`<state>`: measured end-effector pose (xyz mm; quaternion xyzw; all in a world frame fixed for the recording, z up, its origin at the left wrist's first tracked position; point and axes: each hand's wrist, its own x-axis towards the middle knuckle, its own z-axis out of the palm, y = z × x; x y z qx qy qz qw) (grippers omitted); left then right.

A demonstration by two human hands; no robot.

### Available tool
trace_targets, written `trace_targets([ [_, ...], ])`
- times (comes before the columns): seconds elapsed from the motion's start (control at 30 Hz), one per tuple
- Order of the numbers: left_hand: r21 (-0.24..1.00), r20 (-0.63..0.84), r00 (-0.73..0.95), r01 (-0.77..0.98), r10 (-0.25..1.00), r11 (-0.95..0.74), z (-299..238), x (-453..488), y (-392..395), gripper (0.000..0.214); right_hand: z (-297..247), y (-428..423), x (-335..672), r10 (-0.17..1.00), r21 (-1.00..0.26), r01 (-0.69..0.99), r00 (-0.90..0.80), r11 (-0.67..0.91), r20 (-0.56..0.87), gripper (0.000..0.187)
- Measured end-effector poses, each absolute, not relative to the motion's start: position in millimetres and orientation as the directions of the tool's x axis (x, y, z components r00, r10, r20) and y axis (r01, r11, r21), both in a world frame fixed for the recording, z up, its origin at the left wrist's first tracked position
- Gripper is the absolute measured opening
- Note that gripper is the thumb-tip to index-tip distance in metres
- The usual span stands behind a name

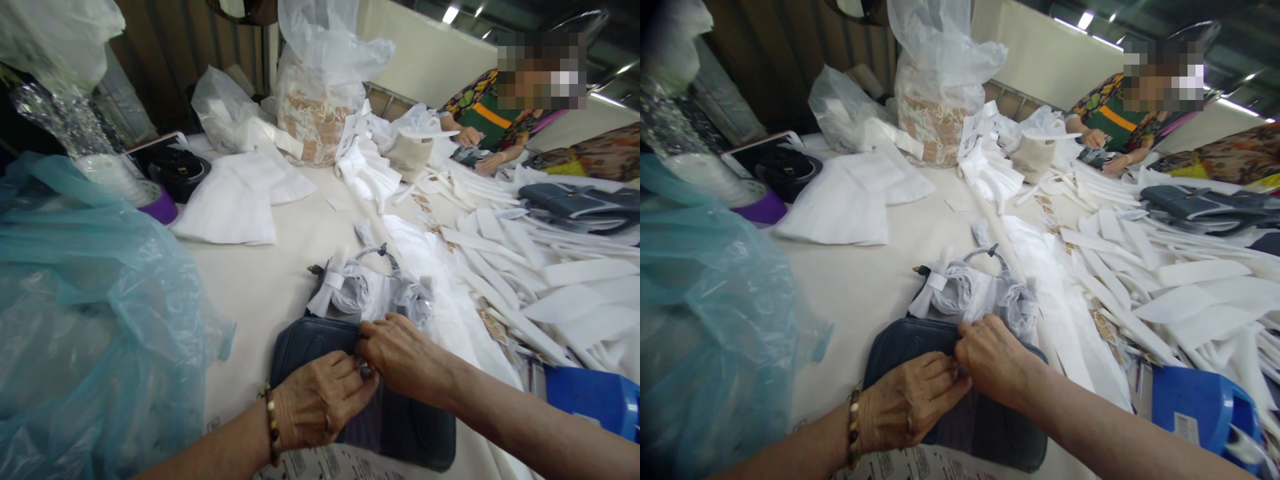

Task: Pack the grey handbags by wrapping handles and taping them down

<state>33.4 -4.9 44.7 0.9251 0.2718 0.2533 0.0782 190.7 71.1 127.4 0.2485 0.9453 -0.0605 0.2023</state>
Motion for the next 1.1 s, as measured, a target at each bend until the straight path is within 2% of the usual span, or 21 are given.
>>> trace_targets([
  [0.13, 0.243, 0.345, 0.760, 0.495, 0.552, -0.834, 48.8, 34.2, -4.6, 0.037, 136.1, 69.3, 185.5, 0.471, 0.040, 0.504, -0.772, 0.863, -0.427, 0.017],
  [0.27, 0.237, 0.339, 0.763, 0.497, 0.550, -0.835, 51.0, 34.4, -3.6, 0.034, 145.1, 64.5, 179.2, 0.462, 0.120, 0.462, -0.762, 0.879, -0.454, 0.019],
  [0.43, 0.248, 0.338, 0.765, 0.489, 0.548, -0.836, 50.5, 34.3, -4.4, 0.036, 145.2, 63.5, 175.3, 0.429, 0.110, 0.430, -0.777, 0.896, -0.461, 0.018],
  [0.53, 0.245, 0.353, 0.757, 0.492, 0.549, -0.836, 50.1, 33.6, -4.7, 0.038, 144.4, 68.9, 174.4, 0.420, 0.064, 0.448, -0.767, 0.892, -0.485, 0.017],
  [0.63, 0.236, 0.360, 0.757, 0.492, 0.546, -0.838, 50.1, 32.4, -4.4, 0.037, 142.2, 81.0, 175.4, 0.436, 0.040, 0.482, -0.749, 0.875, -0.499, 0.004],
  [0.73, 0.229, 0.369, 0.761, 0.481, 0.533, -0.846, 49.7, 31.5, -4.0, 0.036, 138.4, 97.6, 178.0, 0.427, 0.005, 0.502, -0.731, 0.865, -0.532, 0.024],
  [0.83, 0.230, 0.359, 0.767, 0.480, 0.532, -0.847, 48.5, 31.8, -3.9, 0.036, 136.9, 113.4, 180.6, 0.388, -0.081, 0.522, -0.721, 0.849, -0.574, 0.031],
  [0.97, 0.223, 0.360, 0.770, 0.477, 0.527, -0.850, 47.6, 32.6, -4.0, 0.037, 139.0, 127.7, 184.9, 0.348, -0.222, 0.568, -0.720, 0.793, -0.600, 0.020],
  [1.1, 0.219, 0.376, 0.760, 0.484, 0.531, -0.847, 48.2, 32.4, -4.1, 0.039, 138.3, 131.6, 191.5, 0.381, -0.292, 0.626, -0.714, 0.723, -0.588, 0.014],
])
